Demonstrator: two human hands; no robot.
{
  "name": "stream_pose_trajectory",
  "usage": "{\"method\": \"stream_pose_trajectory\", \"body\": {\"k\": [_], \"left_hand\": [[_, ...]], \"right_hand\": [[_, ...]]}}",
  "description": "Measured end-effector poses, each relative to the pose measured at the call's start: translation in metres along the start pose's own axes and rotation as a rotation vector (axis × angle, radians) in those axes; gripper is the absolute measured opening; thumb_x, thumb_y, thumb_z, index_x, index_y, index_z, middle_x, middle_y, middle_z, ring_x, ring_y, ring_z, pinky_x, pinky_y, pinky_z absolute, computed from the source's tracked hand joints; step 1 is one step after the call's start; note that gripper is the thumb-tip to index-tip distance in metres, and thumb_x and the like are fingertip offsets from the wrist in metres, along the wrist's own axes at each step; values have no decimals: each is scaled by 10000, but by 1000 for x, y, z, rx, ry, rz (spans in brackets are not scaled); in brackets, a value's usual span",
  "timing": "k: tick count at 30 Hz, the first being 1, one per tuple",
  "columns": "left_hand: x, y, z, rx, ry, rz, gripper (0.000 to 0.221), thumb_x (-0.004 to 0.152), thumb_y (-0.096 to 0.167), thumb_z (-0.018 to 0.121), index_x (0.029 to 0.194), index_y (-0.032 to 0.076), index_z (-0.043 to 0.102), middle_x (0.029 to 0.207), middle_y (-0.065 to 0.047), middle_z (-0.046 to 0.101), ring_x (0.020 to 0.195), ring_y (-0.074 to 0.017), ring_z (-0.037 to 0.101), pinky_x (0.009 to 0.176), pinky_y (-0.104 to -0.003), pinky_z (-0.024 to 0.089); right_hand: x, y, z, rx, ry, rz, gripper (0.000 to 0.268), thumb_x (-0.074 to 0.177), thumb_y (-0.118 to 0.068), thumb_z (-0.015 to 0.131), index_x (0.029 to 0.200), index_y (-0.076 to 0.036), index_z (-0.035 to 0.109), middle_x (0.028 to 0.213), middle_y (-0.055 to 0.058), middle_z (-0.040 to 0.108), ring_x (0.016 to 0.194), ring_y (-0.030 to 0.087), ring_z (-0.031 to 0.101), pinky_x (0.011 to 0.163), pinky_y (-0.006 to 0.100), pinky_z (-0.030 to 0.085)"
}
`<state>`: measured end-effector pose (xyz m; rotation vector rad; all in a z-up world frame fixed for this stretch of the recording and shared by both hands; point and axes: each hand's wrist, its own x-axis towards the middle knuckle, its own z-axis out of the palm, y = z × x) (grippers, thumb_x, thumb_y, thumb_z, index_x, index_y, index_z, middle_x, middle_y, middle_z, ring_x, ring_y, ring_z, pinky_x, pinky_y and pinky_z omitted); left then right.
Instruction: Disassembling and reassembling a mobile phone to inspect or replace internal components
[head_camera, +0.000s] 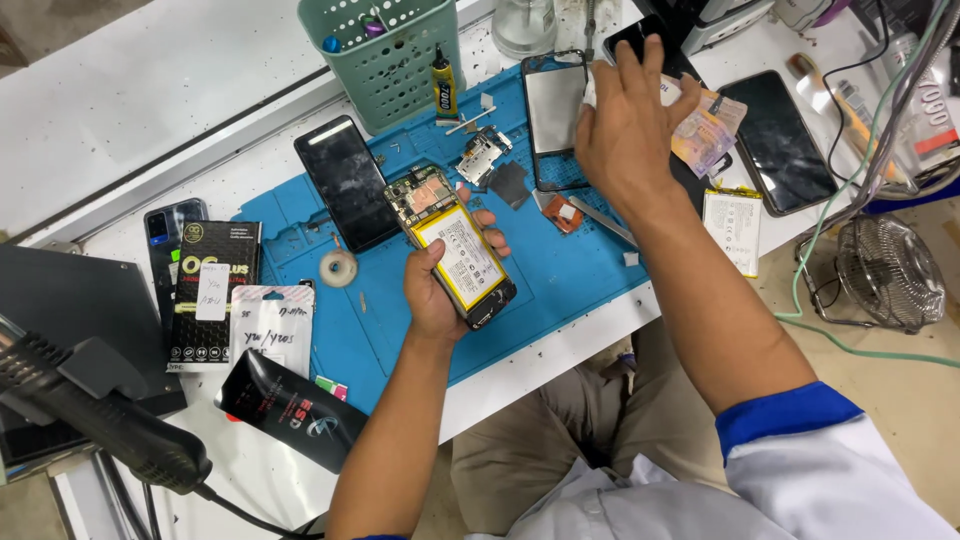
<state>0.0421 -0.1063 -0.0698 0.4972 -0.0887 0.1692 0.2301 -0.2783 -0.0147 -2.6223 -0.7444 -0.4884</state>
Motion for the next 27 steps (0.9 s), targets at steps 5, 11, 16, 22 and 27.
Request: {"method": "stream_pose_trajectory", "body": {"k": [5, 11, 16, 22, 27], "left_hand": [[-2, 1, 1, 7, -8, -16, 724, 925, 357, 615, 1533, 39, 386, 1235, -171, 611, 1033, -266, 653, 965, -419, 520], [-2, 4, 4, 2, 1, -16, 714, 930, 348, 617, 1529, 37, 382, 1234, -163, 614, 1032, -261, 654, 961, -420, 521], [0, 3, 1, -6, 3, -2, 731, 940, 328, 594, 1557, 19, 353, 1239, -177, 609, 1039, -275, 652, 972, -440, 524], [0, 3, -1, -25, -4, 3, 752, 942, 334, 603, 1570, 16, 338, 1242, -178, 611, 1044, -277, 656, 980, -450, 530], [0, 6, 6, -41, 2, -7, 729, 937, 401, 619, 1526, 32, 399, 1232, -179, 628, 1027, -290, 671, 981, -455, 521]], "right_hand": [[23, -5, -5, 111, -140, -344, 567, 737, 286, 492, 1215, 63, 699, 1335, 251, 644, 1252, 392, 542, 895, 548, 262], [48, 8, 10, -611, -611, -574, 969, 789, -161, 777, 1582, -444, 298, 1734, 180, 100, 1559, 427, 89, 1069, 644, 301], [57, 31, 17, -645, -441, -907, 767, 884, -378, 602, 1587, -373, 297, 1704, 101, 289, 1550, 334, 280, 1074, 583, 360], [62, 44, 12, -757, -294, -1111, 836, 828, -379, 631, 1585, -366, 278, 1699, 37, 327, 1573, 291, 300, 1091, 497, 395], [69, 47, -19, -659, -121, -1097, 874, 796, -577, 602, 1596, -341, 343, 1671, 100, 462, 1513, 284, 460, 1104, 491, 439]]}}
